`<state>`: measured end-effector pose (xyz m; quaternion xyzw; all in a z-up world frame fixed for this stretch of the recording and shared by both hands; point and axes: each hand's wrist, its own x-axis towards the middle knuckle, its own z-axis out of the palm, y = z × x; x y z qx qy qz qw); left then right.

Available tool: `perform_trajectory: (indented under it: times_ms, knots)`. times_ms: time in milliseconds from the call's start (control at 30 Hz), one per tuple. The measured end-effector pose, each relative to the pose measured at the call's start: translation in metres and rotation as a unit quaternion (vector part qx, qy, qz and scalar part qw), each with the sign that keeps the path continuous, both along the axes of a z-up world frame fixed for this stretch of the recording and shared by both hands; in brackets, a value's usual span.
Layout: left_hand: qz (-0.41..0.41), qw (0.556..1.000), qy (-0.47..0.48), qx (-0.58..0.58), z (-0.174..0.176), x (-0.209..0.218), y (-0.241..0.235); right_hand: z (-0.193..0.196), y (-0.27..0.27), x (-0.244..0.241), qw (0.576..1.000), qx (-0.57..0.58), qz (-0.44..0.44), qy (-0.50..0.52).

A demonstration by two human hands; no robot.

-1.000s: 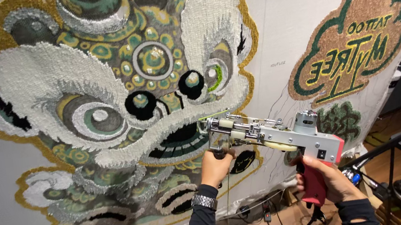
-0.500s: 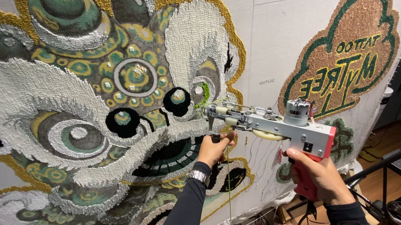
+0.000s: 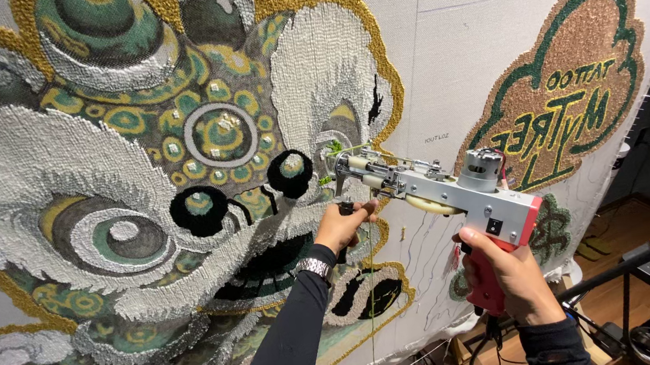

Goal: The person uses a handheld tufting gun to apply green yarn onto a large canvas featuring a pre-drawn design of a stylized lion head. The operator guides the tool along the contours of the design, filling in specific areas with loops of yarn. The process involves continuous movement of the tool and manual feeding of the yarn to maintain tension.

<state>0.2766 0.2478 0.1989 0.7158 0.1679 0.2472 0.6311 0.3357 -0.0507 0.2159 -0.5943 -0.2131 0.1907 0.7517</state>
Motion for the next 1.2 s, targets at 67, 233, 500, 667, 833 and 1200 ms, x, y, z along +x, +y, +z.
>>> perform_trajectory:
  times_ms: [67, 233, 500, 667, 833, 1200]
  knots:
    - [-0.001, 1.000, 0.009, 0.001, 0.002, 0.000, 0.006, 0.002, 0.005, -0.003, 1.000, 0.005, -0.001, -0.010]
    - [-0.019, 1.000, 0.008, 0.015, -0.001, 0.007, 0.021, 0.009, 0.013, -0.012, 1.000, 0.001, -0.009, -0.017]
    - [-0.023, 1.000, -0.006, 0.004, -0.004, 0.011, 0.035, 0.011, 0.024, -0.013, 1.000, -0.004, -0.013, -0.014]
    - [-0.017, 1.000, 0.016, 0.016, -0.001, 0.010, 0.037, 0.009, 0.029, -0.010, 1.000, 0.001, -0.010, -0.016]
    - [-0.012, 1.000, 0.008, 0.020, -0.001, 0.010, 0.039, 0.011, 0.033, -0.010, 1.000, -0.003, -0.012, -0.024]
    - [-0.017, 1.000, -0.002, 0.010, -0.002, 0.007, 0.039, 0.014, 0.033, -0.018, 1.000, 0.004, -0.018, -0.006]
